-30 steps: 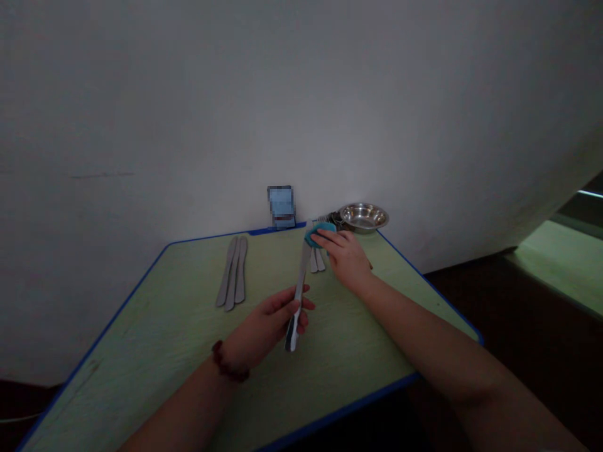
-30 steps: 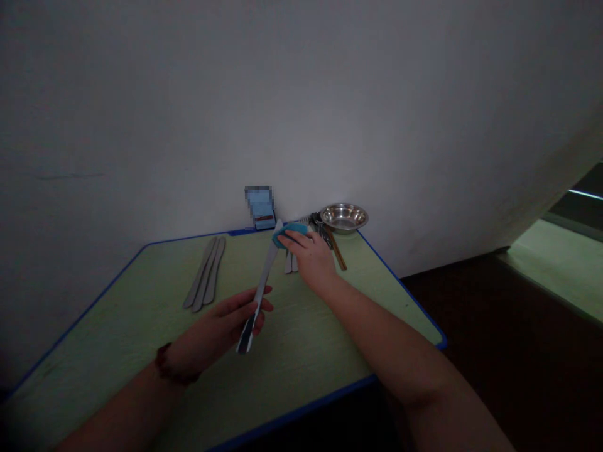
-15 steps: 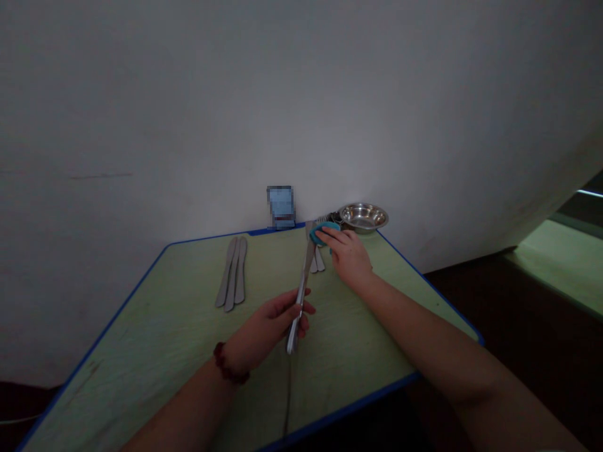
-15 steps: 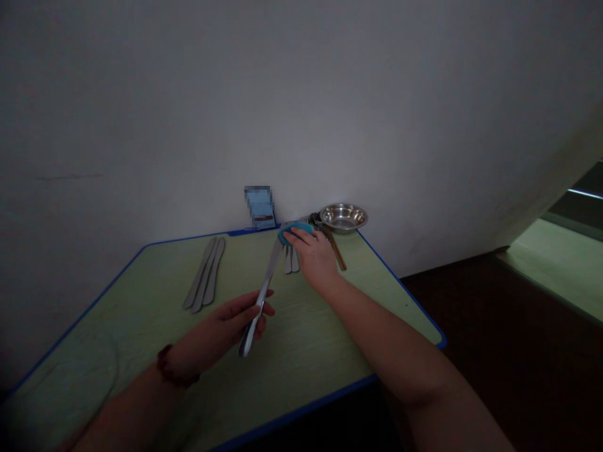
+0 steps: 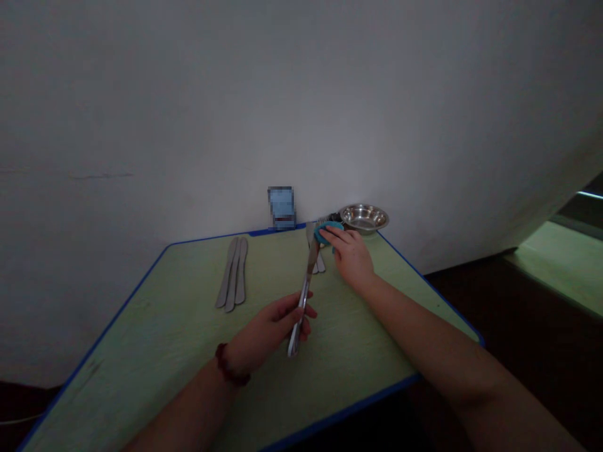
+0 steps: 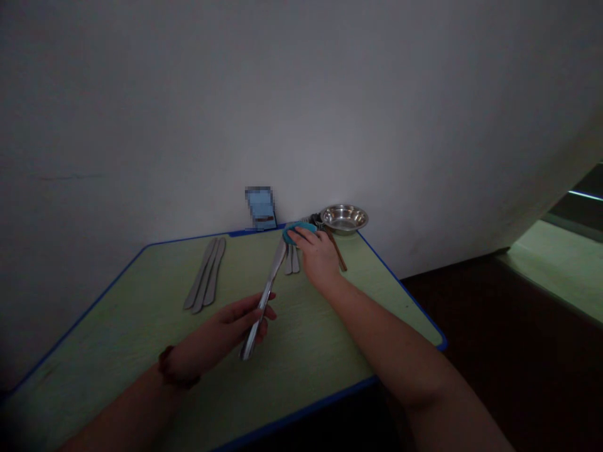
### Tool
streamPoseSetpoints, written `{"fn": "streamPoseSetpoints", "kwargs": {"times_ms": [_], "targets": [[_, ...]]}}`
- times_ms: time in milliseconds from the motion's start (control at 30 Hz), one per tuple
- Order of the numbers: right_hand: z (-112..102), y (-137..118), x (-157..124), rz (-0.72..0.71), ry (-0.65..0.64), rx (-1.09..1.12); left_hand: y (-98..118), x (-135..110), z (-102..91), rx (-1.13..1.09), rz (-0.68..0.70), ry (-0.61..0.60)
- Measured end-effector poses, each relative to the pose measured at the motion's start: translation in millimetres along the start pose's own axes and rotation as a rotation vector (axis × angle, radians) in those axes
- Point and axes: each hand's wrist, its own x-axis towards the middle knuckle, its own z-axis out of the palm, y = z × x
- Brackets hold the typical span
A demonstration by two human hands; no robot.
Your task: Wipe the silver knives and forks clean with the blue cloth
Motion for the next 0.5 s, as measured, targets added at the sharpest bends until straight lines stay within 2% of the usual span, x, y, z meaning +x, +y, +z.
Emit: {"fn": "streamPoseSetpoints", "kwargs": {"times_ms": [500], "targets": [[-1.5,0.2,0.2,0.062,0.016,0.039,4.2,-2.3,1.6,0.06,-0.037,-0.006]]}}
